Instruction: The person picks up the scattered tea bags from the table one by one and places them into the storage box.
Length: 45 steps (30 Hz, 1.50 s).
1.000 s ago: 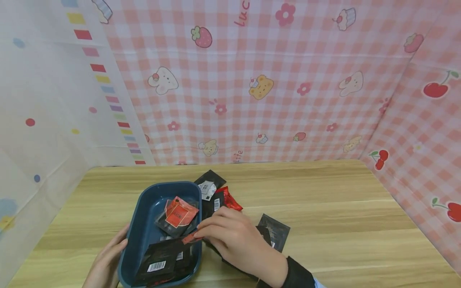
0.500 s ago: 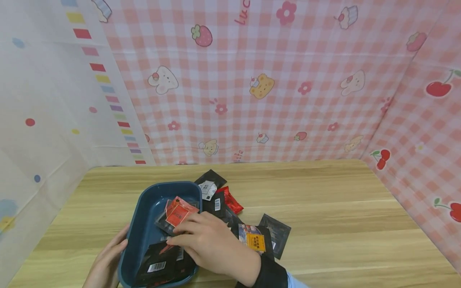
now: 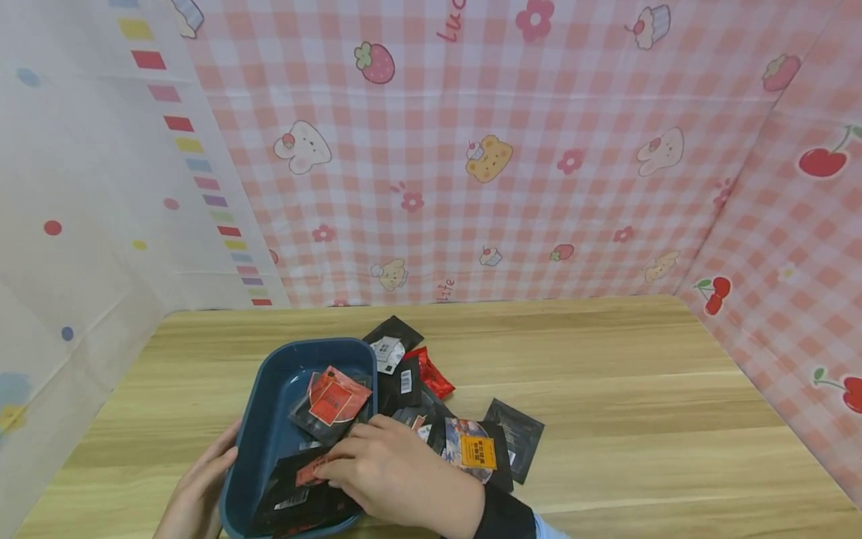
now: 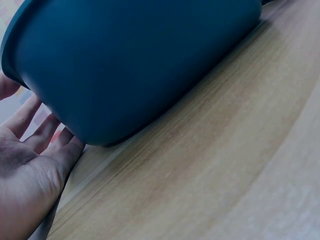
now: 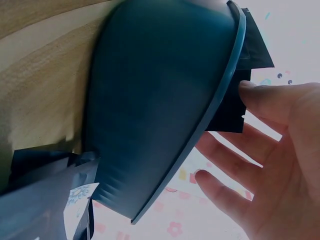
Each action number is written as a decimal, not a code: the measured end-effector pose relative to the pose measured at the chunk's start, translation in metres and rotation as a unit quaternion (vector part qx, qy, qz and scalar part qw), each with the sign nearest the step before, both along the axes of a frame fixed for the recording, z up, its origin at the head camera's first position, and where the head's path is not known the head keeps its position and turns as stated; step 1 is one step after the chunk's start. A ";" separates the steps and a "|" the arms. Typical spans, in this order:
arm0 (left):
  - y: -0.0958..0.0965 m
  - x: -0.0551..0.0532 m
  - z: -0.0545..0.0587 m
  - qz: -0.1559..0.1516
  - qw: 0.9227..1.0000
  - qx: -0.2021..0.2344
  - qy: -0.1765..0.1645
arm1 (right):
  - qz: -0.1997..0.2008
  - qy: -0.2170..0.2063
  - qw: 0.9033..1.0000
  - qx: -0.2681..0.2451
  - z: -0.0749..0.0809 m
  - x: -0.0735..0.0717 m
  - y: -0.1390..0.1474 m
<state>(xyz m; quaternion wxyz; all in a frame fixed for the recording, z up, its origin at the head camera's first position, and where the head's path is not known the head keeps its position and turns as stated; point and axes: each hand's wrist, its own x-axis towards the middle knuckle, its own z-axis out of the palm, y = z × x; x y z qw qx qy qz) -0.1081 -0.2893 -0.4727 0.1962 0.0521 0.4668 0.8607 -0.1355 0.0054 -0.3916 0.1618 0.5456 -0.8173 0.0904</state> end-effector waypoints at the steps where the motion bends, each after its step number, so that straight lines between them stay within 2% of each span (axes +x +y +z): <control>1: 0.000 0.000 0.000 0.001 1.000 -0.001 -0.001 | 0.000 0.000 1.000 0.003 0.000 0.000 0.000; 4: 0.001 0.001 0.001 0.005 1.000 0.002 0.006 | -0.002 -0.001 1.000 0.010 0.000 0.001 0.001; 10: 0.005 0.001 0.002 0.009 0.999 0.028 0.044 | -0.009 0.008 1.000 0.010 0.002 0.000 0.002; 17: 0.003 0.002 0.000 0.031 0.999 -0.018 0.031 | -0.053 0.007 0.999 -0.001 0.011 -0.006 0.010; 20: 0.002 0.002 0.000 0.032 0.999 -0.034 0.018 | -0.076 -0.016 0.997 0.003 0.016 -0.010 0.016; 23: 0.002 0.001 0.000 0.030 0.999 -0.040 0.009 | -0.101 -0.061 0.993 0.011 0.022 -0.016 0.025; 28: 0.003 0.001 0.001 0.023 0.999 -0.015 0.018 | -0.162 -0.149 0.974 0.045 0.027 -0.026 0.040; 33: 0.004 0.001 0.001 0.012 0.999 0.036 0.031 | -0.222 -0.215 0.946 0.103 0.026 -0.034 0.054; 37: 0.004 0.000 0.000 -0.004 0.998 0.061 0.035 | -0.250 -0.259 0.926 0.119 0.026 -0.039 0.064; 41: 0.003 -0.001 0.000 -0.008 0.998 0.062 0.034 | -0.267 -0.270 0.919 0.105 0.025 -0.043 0.072; 45: 0.003 -0.001 -0.001 -0.015 0.996 0.079 0.045 | -0.283 -0.260 0.918 0.098 0.020 -0.045 0.077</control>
